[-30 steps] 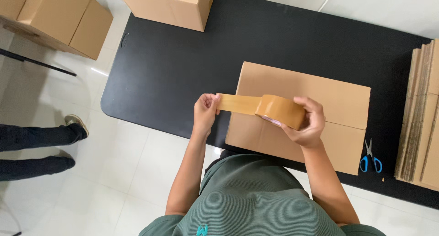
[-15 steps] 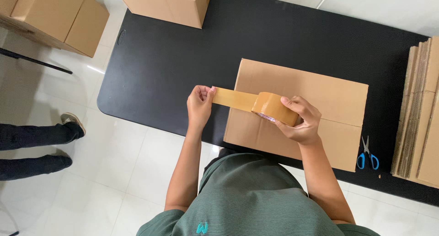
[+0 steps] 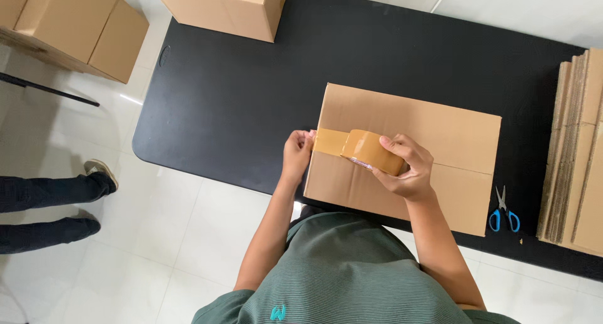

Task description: The person assembles cardboard boxes by folding the flaps together and then applying tape using a tape dispenser, cutting the tape with scissors to seal each box before stacking them.

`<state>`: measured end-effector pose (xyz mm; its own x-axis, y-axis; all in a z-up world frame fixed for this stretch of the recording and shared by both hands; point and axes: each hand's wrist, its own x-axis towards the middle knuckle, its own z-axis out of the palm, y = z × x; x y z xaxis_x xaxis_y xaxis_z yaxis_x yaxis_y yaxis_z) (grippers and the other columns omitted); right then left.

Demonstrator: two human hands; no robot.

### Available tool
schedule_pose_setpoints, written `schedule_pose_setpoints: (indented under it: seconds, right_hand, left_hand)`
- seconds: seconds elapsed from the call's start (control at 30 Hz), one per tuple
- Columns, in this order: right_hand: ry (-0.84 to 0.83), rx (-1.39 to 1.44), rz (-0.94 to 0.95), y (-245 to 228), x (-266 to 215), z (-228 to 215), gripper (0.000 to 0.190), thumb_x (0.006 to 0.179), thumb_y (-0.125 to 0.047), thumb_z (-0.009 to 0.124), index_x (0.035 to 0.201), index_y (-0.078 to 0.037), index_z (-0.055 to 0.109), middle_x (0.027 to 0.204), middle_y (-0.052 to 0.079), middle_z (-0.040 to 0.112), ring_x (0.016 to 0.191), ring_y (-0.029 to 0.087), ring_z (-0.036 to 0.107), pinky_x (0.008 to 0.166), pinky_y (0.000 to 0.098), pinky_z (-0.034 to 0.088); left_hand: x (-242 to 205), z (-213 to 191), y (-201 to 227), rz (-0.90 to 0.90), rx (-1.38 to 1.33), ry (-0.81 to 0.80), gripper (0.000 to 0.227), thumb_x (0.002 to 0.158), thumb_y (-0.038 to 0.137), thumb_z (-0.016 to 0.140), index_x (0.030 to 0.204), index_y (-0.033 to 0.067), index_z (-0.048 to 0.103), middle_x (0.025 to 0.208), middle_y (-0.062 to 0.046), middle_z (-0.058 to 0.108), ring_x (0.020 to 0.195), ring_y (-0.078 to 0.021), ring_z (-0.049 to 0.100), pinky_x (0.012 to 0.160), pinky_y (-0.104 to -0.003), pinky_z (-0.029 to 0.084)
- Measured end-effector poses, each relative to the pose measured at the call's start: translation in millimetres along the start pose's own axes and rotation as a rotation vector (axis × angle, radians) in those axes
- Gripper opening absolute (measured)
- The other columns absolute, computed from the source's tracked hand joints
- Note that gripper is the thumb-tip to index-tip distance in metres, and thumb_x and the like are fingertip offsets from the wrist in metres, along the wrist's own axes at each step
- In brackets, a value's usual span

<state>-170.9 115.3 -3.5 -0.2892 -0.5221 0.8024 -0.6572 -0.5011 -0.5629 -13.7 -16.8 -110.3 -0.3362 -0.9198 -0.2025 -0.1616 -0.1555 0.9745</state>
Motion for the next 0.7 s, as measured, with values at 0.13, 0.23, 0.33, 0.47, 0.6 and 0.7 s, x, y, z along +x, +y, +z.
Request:
schedule_pose_setpoints:
  seconds: [0.13, 0.23, 0.33, 0.47, 0.6, 0.7]
  right_hand:
    - [0.000, 0.034, 0.021, 5, -6, 0, 0.036, 0.057, 0.007, 0.074, 0.093, 0.005, 0.067, 0.062, 0.016, 0.052, 0.048, 0.023, 0.046, 0.042, 0.0325, 0.039]
    - [0.007, -0.007, 0.016, 4, -3, 1, 0.037, 0.057, 0.006, 0.075, 0.092, 0.004, 0.067, 0.064, 0.017, 0.053, 0.049, 0.025, 0.047, 0.043, 0.0337, 0.039]
    - [0.005, 0.013, 0.014, 2, -2, 1, 0.037, 0.057, 0.008, 0.073, 0.093, 0.005, 0.067, 0.063, 0.016, 0.053, 0.049, 0.024, 0.047, 0.043, 0.0328, 0.039]
    - [0.024, -0.013, 0.004, 5, -3, 2, 0.038, 0.055, 0.006, 0.073, 0.092, 0.003, 0.067, 0.064, 0.015, 0.054, 0.050, 0.023, 0.048, 0.044, 0.0326, 0.040]
    - [0.012, 0.001, 0.023, 4, -3, 0, 0.038, 0.055, 0.006, 0.071, 0.092, 0.002, 0.068, 0.064, 0.014, 0.054, 0.048, 0.023, 0.047, 0.042, 0.0322, 0.039]
    - [0.013, 0.017, 0.034, 3, -3, 1, 0.039, 0.054, 0.008, 0.069, 0.092, 0.002, 0.068, 0.063, 0.013, 0.053, 0.046, 0.023, 0.046, 0.041, 0.0324, 0.038]
  left_hand:
    - [-3, 10, -7, -0.109, -0.152, -0.012, 0.021, 0.089, 0.028, 0.056, 0.082, 0.0076, 0.057, 0.064, 0.003, 0.052, 0.057, -0.0050, 0.046, 0.050, -0.017, 0.039]
    - [7, 9, -42, -0.112, -0.070, 0.030, 0.020, 0.088, 0.026, 0.057, 0.092, 0.0072, 0.054, 0.075, -0.003, 0.054, 0.065, -0.0116, 0.049, 0.058, -0.025, 0.043]
    - [18, 3, -96, -0.097, 0.109, 0.049, 0.021, 0.085, 0.024, 0.060, 0.093, 0.0052, 0.056, 0.081, -0.010, 0.056, 0.071, -0.0206, 0.054, 0.063, -0.034, 0.045]
    - [-10, -11, -24, 0.080, 0.148, 0.110, 0.026, 0.086, 0.017, 0.059, 0.108, 0.0041, 0.052, 0.095, -0.015, 0.050, 0.082, -0.0254, 0.052, 0.077, -0.037, 0.044]
    - [-37, -13, 42, 0.252, -0.021, -0.328, 0.063, 0.094, 0.050, 0.008, 0.143, 0.0109, 0.015, 0.149, -0.013, 0.008, 0.136, -0.0340, -0.004, 0.107, -0.053, -0.006]
    - [-28, -14, 4, 0.236, -0.075, -0.515, 0.065, 0.095, 0.048, -0.001, 0.143, 0.0048, 0.010, 0.149, -0.016, 0.000, 0.134, -0.0358, -0.011, 0.107, -0.051, -0.009]
